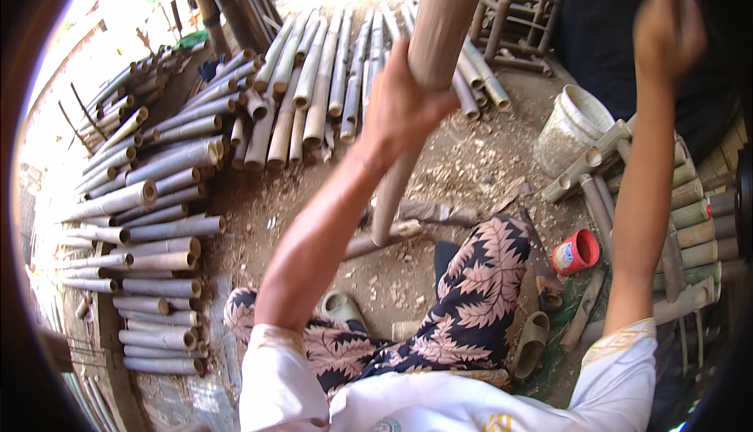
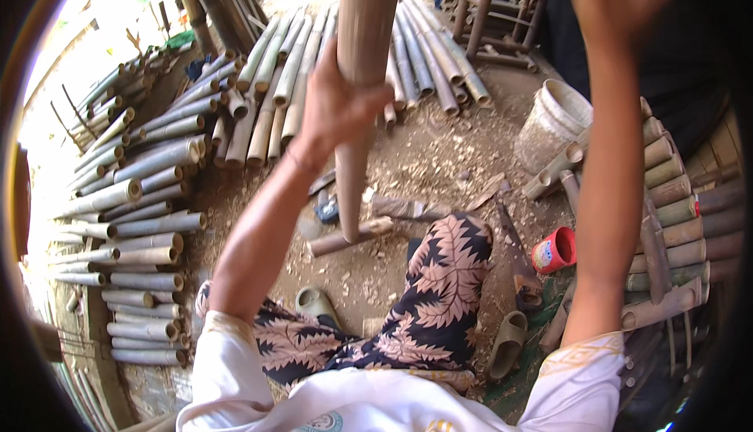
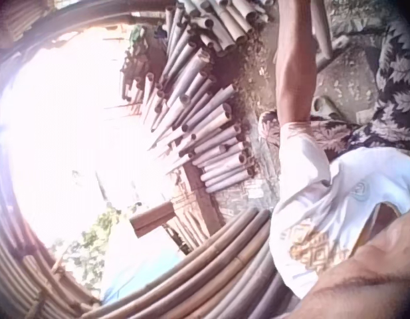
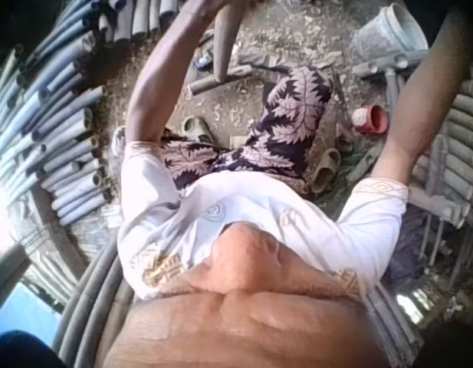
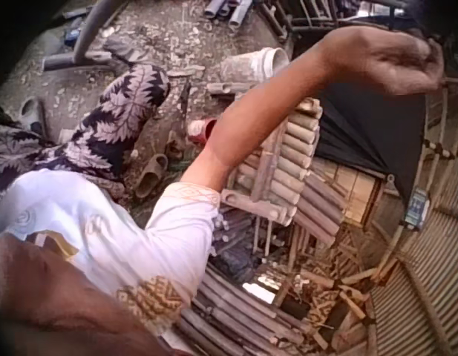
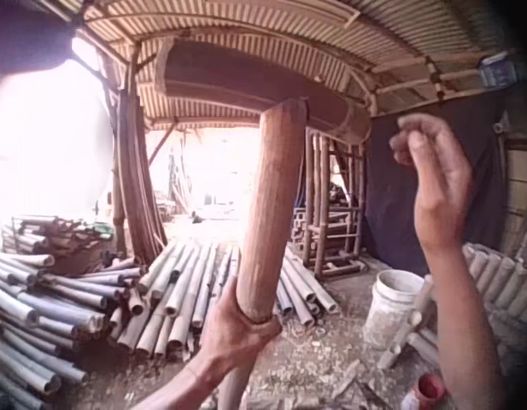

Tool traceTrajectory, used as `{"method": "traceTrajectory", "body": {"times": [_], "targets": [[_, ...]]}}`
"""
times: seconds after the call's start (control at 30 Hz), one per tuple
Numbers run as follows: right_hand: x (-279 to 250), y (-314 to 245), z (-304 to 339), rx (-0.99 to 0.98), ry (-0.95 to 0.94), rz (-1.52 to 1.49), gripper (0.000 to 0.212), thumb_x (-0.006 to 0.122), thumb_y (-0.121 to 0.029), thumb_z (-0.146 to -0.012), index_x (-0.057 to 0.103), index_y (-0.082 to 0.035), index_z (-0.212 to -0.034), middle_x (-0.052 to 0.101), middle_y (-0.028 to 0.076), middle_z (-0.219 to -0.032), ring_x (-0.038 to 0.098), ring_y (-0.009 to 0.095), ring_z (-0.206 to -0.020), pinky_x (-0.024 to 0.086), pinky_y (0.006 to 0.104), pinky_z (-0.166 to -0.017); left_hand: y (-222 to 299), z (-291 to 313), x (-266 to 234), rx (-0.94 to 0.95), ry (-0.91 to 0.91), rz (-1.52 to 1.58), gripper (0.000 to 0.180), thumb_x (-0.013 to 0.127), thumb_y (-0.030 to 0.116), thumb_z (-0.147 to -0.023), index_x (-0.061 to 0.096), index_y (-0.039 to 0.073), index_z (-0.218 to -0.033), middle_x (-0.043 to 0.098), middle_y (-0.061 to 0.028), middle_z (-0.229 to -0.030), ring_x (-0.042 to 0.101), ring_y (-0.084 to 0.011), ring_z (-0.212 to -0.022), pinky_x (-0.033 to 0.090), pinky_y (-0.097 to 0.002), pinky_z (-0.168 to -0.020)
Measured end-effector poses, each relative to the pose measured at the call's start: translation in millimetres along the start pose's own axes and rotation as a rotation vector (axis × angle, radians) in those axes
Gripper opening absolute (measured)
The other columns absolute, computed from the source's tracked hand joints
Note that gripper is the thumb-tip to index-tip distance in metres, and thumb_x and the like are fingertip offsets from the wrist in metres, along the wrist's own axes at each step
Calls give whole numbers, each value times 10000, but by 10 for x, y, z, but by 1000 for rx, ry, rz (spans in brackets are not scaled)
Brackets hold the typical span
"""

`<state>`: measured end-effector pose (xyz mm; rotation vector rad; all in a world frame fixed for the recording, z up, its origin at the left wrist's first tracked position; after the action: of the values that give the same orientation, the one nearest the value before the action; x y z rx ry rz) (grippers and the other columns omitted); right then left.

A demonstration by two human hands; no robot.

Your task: The person shapes bamboo poles with a machete and a hand saw, creates joints by carving holes, and fits poles together by tapping with a hammer.

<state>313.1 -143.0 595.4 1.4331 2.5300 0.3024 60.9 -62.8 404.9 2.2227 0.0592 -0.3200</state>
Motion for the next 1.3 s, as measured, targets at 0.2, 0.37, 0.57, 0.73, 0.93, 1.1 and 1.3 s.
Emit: {"method": "traceTrajectory", "body": {"times": [0.2,0.37,0.57,0.73,0.93,1.1,1.3], "targets": [[-969,-412,4806,1078,-1694,300,700,718,-264,-821,433,-6,-1407,583,246,-1290,561,385,-1199,437,396,-1019,447,-593,-417,6,-236,-375,490,751,258,-656,603,-27,-1026,694,-169,-872,689,-282,-818,523,-399,-718],[-1671,-2296,6365,1322,-2000,93,756,743,-309,-764,444,-33,-1401,602,237,-1265,580,384,-1171,454,404,-999,-691,-209,-363,-174,-631,-727,488,748,245,-692,596,24,-1100,708,-180,-912,694,-309,-842,529,-429,-770],[-1878,-2947,6330,1427,-1816,76,824,773,-363,-695,458,-65,-1395,624,226,-1235,603,384,-1138,474,414,-976,-2176,1192,-637,-375,-865,-856,452,691,133,-708,551,74,-1134,690,-170,-874,695,-339,-788,583,-453,-725],[-2405,-2961,6173,1502,-1792,39,880,798,-408,-638,469,-92,-1390,643,217,-1211,621,383,-1111,491,422,-957,-2708,2178,-637,-410,-1015,-858,358,657,180,-738,523,64,-1049,667,-172,-830,684,-347,-729,572,-457,-627],[-3051,-1754,5871,1444,-1852,19,948,829,-463,-569,483,-124,-1384,665,207,-1181,644,382,-1078,512,432,-934,-2749,2781,-443,-412,-1056,-808,381,668,248,-772,509,71,-1070,691,-200,-899,682,-392,-835,554,-489,-711],[-1981,-1287,5657,1774,-984,-121,831,817,-266,-656,461,-34,-1371,639,194,-1201,628,315,-1113,483,403,-962,-2859,2937,-194,-464,-982,-819,284,617,154,-801,496,54,-1038,684,-194,-902,682,-395,-844,552,-489,-695],[-848,-1688,5915,1653,-1126,-127,900,840,-276,-656,397,-100,-1419,635,205,-1211,622,335,-1132,478,419,-970,-2826,2987,98,-481,-1056,-821,313,634,136,-774,497,68,-1047,675,-186,-920,686,-383,-831,555,-482,-664]]}}
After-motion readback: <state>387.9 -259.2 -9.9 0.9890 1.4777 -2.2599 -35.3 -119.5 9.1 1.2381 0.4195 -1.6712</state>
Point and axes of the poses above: each hand's wrist, its own z-axis away from the middle knuckle, its own x-axis out of the palm, y = z × x, the point moved 4 cm from there along -z, towards the middle knuckle
